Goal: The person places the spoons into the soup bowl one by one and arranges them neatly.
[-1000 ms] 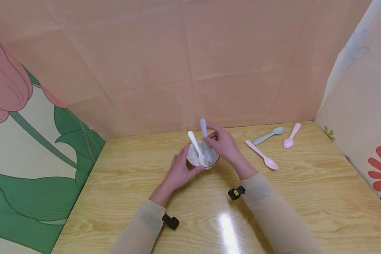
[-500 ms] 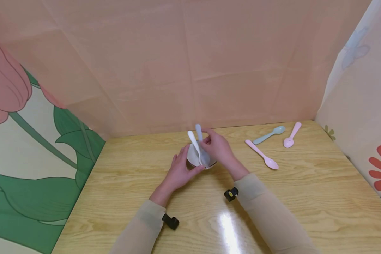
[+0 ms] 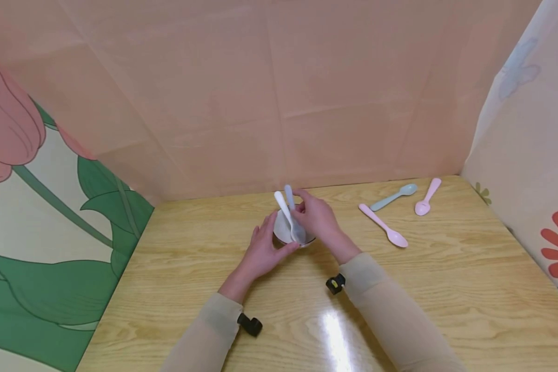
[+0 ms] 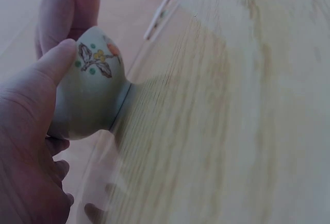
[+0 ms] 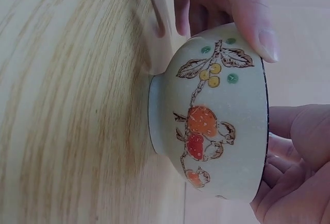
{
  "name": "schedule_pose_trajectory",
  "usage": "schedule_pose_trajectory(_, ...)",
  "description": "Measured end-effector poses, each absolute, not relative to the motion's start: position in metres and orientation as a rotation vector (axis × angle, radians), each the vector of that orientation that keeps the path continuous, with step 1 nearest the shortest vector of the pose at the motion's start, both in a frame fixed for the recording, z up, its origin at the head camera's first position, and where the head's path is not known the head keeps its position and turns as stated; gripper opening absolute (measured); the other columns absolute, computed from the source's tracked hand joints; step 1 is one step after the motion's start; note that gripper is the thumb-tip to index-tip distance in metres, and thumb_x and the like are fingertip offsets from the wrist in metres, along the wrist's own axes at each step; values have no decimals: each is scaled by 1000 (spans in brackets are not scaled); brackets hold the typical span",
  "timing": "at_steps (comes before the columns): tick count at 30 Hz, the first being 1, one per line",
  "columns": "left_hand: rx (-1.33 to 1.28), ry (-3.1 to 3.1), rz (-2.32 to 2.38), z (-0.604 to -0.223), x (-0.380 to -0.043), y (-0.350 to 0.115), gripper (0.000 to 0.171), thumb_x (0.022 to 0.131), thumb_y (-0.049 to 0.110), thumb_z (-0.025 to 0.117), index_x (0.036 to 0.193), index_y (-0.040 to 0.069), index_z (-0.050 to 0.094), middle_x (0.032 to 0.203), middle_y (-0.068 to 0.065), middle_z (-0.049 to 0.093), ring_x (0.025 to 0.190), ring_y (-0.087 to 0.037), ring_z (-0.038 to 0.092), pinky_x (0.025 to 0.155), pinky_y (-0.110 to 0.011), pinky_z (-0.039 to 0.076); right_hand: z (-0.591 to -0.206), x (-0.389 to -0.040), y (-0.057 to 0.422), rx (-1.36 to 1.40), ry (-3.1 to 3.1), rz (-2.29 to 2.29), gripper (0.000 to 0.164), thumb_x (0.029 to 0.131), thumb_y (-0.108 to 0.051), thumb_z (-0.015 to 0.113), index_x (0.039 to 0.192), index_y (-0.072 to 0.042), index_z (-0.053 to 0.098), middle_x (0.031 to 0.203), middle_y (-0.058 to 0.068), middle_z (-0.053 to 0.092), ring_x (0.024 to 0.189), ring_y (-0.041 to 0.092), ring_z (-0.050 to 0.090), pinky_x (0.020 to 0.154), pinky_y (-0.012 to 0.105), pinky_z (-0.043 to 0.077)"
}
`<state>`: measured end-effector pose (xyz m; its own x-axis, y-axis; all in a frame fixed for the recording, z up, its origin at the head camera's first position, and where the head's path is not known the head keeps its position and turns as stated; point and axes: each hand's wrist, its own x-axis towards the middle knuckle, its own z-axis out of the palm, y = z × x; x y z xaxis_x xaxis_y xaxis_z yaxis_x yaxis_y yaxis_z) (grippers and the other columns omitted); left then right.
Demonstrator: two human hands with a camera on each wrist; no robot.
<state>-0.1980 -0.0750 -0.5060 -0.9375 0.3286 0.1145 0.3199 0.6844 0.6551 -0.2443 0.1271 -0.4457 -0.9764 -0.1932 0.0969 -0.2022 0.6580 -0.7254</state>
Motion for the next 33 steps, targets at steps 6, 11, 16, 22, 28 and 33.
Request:
schedule_pose_trajectory(6,554,2877,1107,-506,-198,-75,112,99,73,70,177,12,18,180,-13,27,168,-35,18,134,-62,8,-446,-244,127,347,-2858,1251,60,106,-13,75,161,-5,52,112,17,80,86,24,76,75,42,62)
schedule_pose_trajectory(11,549,2874,1104,-507,-198,-75,113,99,74,69,178,13,17,181,-12,26,168,-34,17,134,-61,7,-446,-245,126,353,-2866,1222,60,106,-13,75,161,-3,52,111,17,80,85,24,75,75,42,61)
schedule_pose_trajectory(16,549,2871,1103,-507,-198,-75,113,99,73,69,178,13,16,181,-12,25,168,-33,16,134,-61,7,-447,-246,125,362,-2882,1195,60,106,-11,75,161,-2,52,106,16,80,81,23,73,73,42,60)
schedule_pose_trajectory(22,552,2871,1108,-506,-198,-75,112,99,73,69,178,14,15,181,-12,24,168,-34,17,134,-62,7,-448,-248,124,377,-2887,1124,59,105,-9,76,159,-1,53,103,16,80,77,22,72,71,42,60)
schedule_pose_trajectory(28,541,2858,1120,-507,-198,-75,111,100,71,70,178,15,14,182,-12,23,169,-33,16,134,-61,6,-445,-245,123,355,-2909,1113,58,105,-9,75,159,-1,53,108,19,80,81,24,74,71,41,62)
schedule_pose_trajectory(33,541,2857,1111,-506,-197,-75,111,100,72,69,178,15,14,182,-10,23,169,-32,15,134,-61,6,-444,-244,123,346,-2924,1142,56,106,-8,75,158,-1,54,114,21,79,86,26,76,73,41,64)
